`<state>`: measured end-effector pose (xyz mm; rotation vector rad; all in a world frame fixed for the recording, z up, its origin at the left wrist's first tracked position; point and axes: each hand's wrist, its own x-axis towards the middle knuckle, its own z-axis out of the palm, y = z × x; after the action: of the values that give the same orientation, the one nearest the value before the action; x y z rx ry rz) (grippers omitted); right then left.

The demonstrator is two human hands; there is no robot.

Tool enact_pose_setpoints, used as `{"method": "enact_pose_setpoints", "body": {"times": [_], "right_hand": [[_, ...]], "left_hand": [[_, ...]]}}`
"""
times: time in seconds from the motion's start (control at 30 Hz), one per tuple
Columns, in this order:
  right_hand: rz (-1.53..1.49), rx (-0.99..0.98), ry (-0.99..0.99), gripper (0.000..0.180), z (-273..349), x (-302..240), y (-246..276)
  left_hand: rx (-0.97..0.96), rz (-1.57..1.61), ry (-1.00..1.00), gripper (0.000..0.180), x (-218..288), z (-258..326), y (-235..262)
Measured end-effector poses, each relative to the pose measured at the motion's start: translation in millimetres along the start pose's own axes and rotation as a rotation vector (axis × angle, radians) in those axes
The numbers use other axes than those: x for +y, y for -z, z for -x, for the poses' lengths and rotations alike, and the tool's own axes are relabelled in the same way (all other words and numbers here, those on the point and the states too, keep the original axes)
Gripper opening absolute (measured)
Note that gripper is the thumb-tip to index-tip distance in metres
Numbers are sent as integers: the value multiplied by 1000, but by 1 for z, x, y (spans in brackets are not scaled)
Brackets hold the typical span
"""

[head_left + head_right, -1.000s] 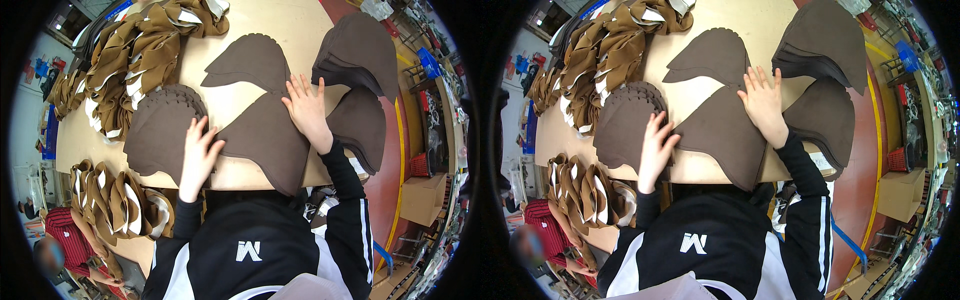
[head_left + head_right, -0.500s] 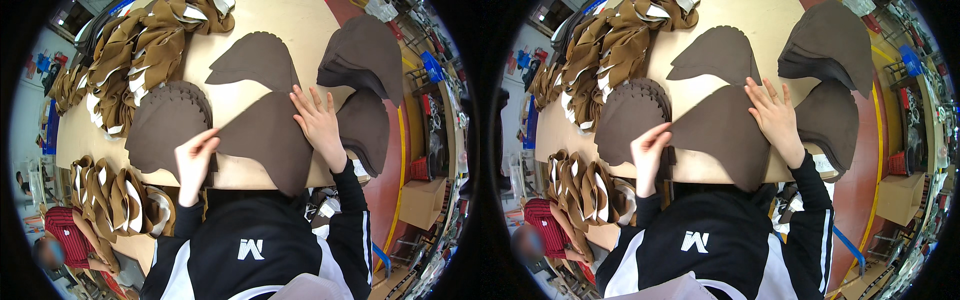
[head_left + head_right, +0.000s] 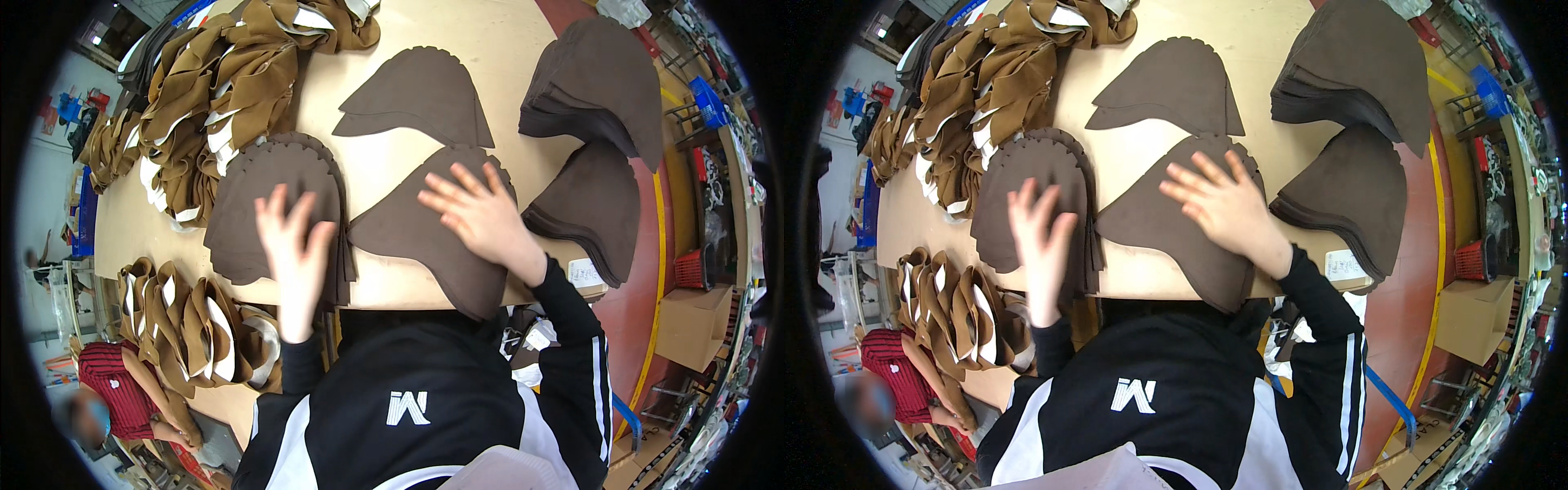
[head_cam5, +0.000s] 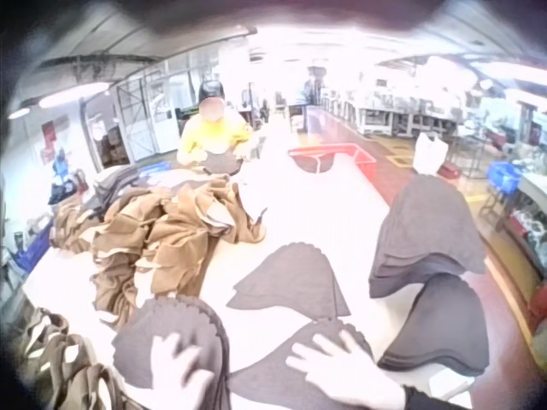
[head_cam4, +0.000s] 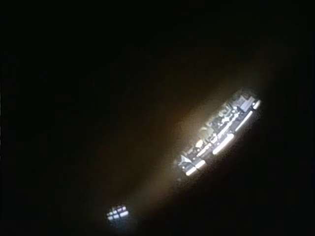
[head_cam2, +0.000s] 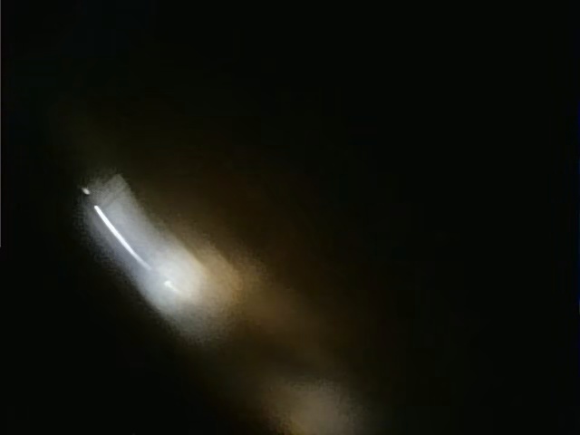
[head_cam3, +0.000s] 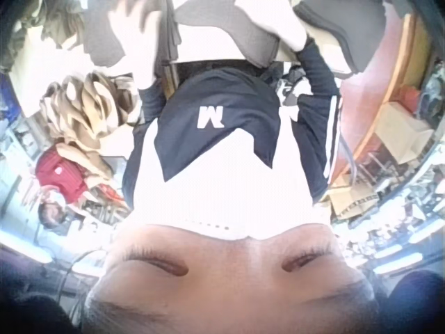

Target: The person repeatedly picks up brown fabric pieces from a table, aligns them, and stacks them into neat piles. The hands smooth and adjust the pieces to keep the stacks even. The process continues throughout the clip with multiple pieces handled one at a time.

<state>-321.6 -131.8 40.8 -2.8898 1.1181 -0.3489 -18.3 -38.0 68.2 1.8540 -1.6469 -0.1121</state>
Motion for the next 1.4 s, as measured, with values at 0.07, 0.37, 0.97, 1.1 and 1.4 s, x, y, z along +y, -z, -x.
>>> {"method": "enact_pose_setpoints", "body": {"times": [0.07, 0.37, 0.97, 1.1, 1.4], "right_hand": [[124, 10, -94, 46, -5, 25, 1], [31, 42, 28, 53, 2, -15, 5], [-224, -53, 244, 54, 20, -53, -4], [-32, -28, 41, 48, 5, -11, -5], [362, -96, -610, 46, -29, 57, 0]], "left_hand": [[-135, -138, -82, 51, 18, 9, -35], [-131, 100, -98, 42, 42, 14, -38], [364, 297, 289, 21, -68, -10, 59], [516, -59, 306, 35, -84, -7, 85], [-223, 122, -204, 71, 23, 0, -43]]}}
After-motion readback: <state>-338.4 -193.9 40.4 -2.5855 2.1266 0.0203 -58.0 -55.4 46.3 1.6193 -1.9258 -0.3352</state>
